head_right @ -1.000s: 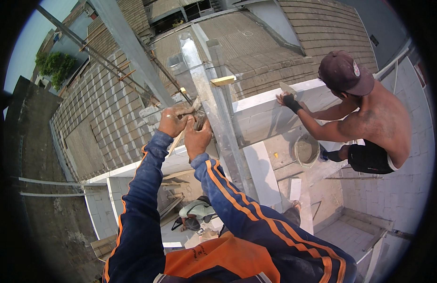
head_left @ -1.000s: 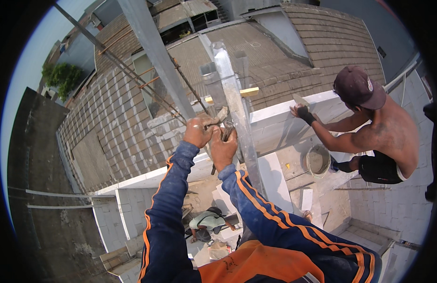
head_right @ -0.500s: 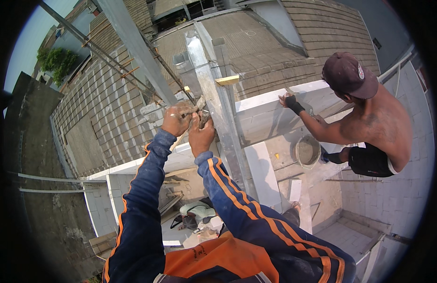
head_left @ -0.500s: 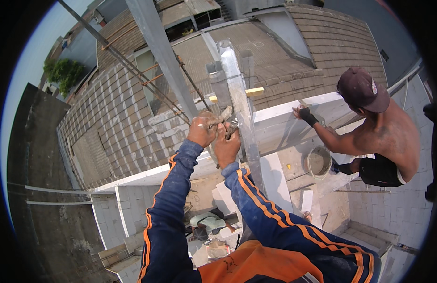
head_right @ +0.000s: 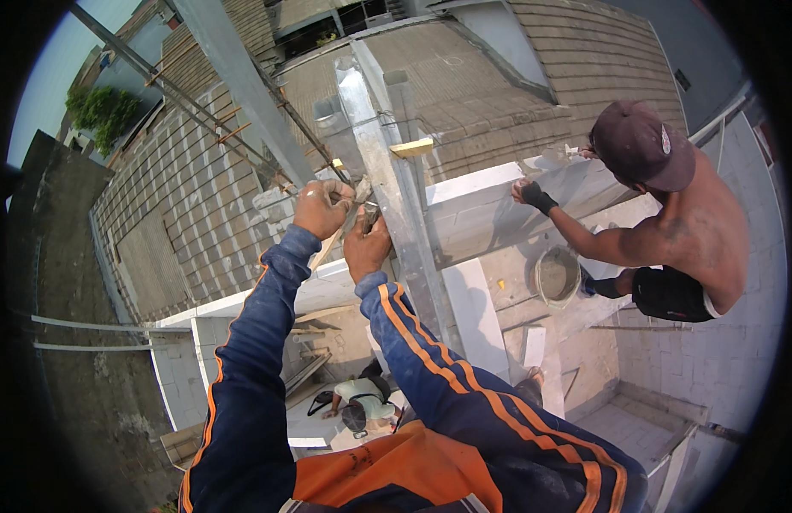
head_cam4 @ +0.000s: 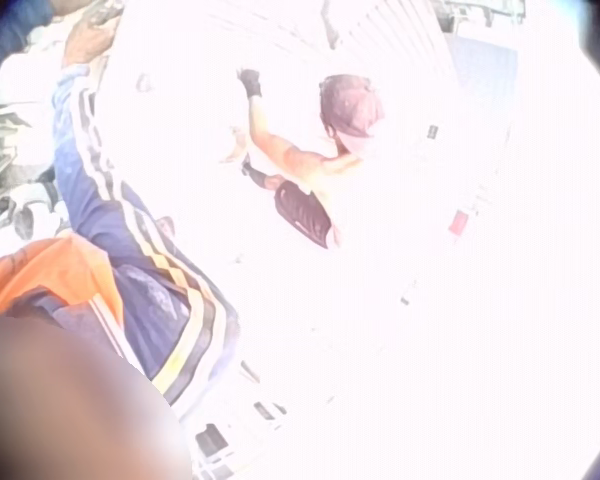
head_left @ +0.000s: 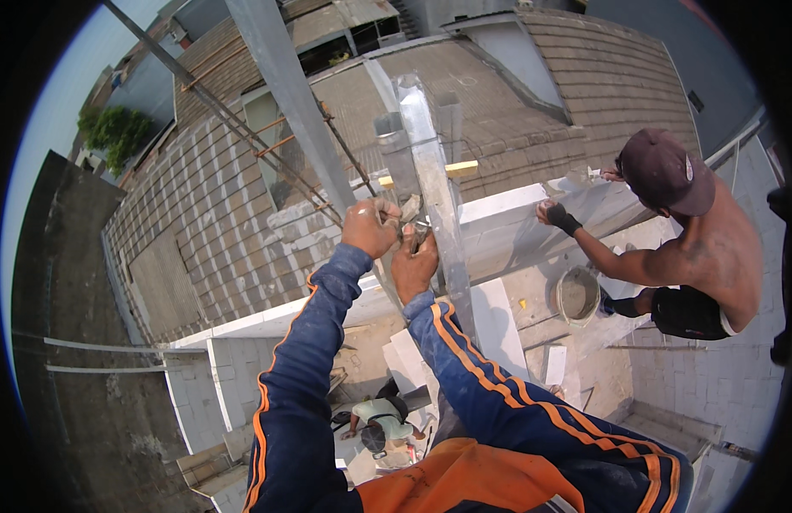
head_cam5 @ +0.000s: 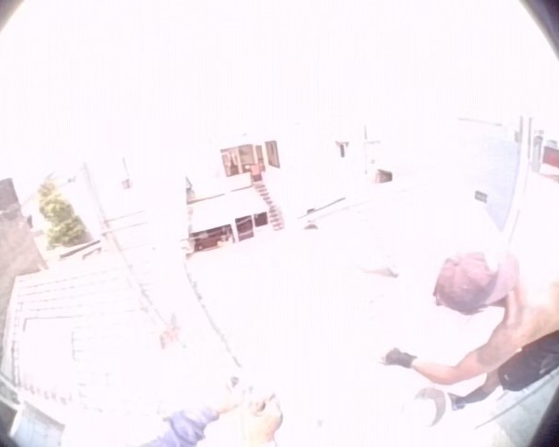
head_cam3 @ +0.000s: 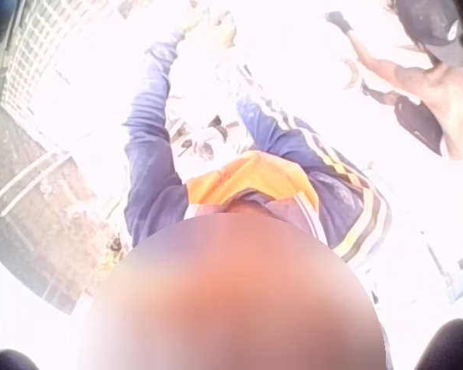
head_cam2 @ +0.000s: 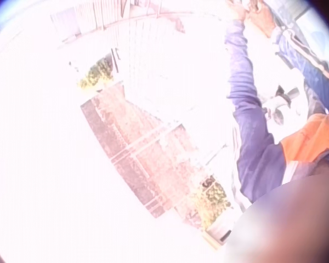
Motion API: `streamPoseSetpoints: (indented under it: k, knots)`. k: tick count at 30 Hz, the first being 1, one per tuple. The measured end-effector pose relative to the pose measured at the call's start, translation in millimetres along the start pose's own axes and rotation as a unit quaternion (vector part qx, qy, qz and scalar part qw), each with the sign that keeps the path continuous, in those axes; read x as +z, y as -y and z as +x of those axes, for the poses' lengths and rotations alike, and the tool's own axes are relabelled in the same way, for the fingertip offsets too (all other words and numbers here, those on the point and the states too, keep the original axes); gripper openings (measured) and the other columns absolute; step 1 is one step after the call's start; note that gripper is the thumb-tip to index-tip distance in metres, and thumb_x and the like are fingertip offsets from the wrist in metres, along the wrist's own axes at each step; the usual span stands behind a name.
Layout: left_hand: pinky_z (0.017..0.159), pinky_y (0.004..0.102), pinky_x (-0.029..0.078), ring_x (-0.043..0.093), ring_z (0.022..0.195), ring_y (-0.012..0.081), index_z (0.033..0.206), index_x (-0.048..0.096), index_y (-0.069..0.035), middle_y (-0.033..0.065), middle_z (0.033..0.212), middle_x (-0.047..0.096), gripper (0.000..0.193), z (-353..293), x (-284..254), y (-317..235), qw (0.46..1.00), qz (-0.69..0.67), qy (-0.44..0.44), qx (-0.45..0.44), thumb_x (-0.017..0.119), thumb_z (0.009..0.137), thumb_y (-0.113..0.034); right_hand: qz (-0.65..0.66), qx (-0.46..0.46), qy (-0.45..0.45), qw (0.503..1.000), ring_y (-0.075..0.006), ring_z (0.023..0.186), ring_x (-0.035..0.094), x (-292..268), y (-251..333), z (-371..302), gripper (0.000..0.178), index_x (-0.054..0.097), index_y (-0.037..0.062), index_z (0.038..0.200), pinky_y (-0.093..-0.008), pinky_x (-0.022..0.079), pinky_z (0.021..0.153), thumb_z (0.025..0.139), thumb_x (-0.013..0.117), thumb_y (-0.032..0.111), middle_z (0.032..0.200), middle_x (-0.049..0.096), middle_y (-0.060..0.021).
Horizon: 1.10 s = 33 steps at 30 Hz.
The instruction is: The person assembles a metal scaffolding structure on a construction site. They position metal poles, secure them with pliers, and walk along wooden planks to reach different sections.
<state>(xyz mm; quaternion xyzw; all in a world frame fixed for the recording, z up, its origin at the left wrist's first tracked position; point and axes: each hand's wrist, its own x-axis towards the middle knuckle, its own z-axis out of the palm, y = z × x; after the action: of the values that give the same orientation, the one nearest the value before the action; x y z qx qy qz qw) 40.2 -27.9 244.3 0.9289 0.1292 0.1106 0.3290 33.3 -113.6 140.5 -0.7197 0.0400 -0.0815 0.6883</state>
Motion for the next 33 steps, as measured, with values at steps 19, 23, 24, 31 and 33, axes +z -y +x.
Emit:
streamPoseSetpoints:
  k: [19, 23, 24, 31, 33]
  knots:
    - [0.068, 0.0386, 0.054, 0.069, 0.075, 0.0276, 0.091, 0.062, -0.008, 0.0088, 0.080, 0.068, 0.024, -28.4, 35.0, -18.3, 0.985, 0.068, -0.156, 0.027, 0.073, 0.070, -0.008, 0.332, 0.378, 0.207, 0.839, -0.0170, 0.069, 0.061, -37.3, -7.1, -46.4, 0.016, 0.055, 0.0087, 0.111, -0.0309, 0.053, 0.062, 0.098, 0.051, 0.016, 0.093, 0.064, -0.0068]
    - [0.065, 0.0418, 0.053, 0.065, 0.077, 0.0315, 0.097, 0.059, -0.010, 0.0100, 0.084, 0.063, 0.027, -34.4, 37.8, -11.0, 0.960, 0.165, -0.164, 0.154, 0.070, 0.072, -0.003, 0.073, 0.546, 0.394, 0.736, -0.0137, 0.058, 0.052, -116.6, -19.6, -70.3, 0.021, 0.057, 0.0026, 0.104, -0.0331, 0.050, 0.050, 0.094, 0.061, 0.020, 0.086, 0.061, -0.0090]
    - [0.066, 0.0420, 0.053, 0.065, 0.078, 0.0319, 0.097, 0.059, -0.009, 0.0106, 0.085, 0.064, 0.026, -36.1, 37.8, -10.0, 0.958, 0.169, -0.167, 0.160, 0.069, 0.073, -0.003, 0.072, 0.601, 0.437, 0.665, -0.0147, 0.059, 0.055, -137.7, -24.9, -71.6, 0.020, 0.058, 0.0005, 0.099, -0.0332, 0.051, 0.049, 0.093, 0.062, 0.019, 0.087, 0.062, -0.0095]
    - [0.071, 0.0361, 0.055, 0.068, 0.083, 0.0268, 0.099, 0.064, -0.006, 0.0108, 0.091, 0.067, 0.032, -41.1, 37.7, -9.7, 0.980, 0.021, -0.186, 0.064, 0.077, 0.076, -0.025, 0.082, 0.705, 0.461, 0.532, -0.0208, 0.087, 0.065, -246.0, -37.3, -94.3, 0.035, 0.049, 0.0008, 0.128, -0.0427, 0.060, 0.084, 0.095, 0.058, 0.009, 0.100, 0.061, -0.0103]
    - [0.073, 0.0337, 0.054, 0.068, 0.085, 0.0246, 0.101, 0.066, -0.004, 0.0112, 0.091, 0.068, 0.044, -42.2, 36.5, -6.6, 0.980, -0.075, -0.184, -0.031, 0.078, 0.076, -0.037, 0.102, 0.710, 0.451, 0.532, -0.0208, 0.090, 0.065, -264.7, -27.2, -99.2, 0.043, 0.044, 0.0016, 0.136, -0.0437, 0.059, 0.088, 0.096, 0.057, 0.008, 0.104, 0.060, -0.0106]
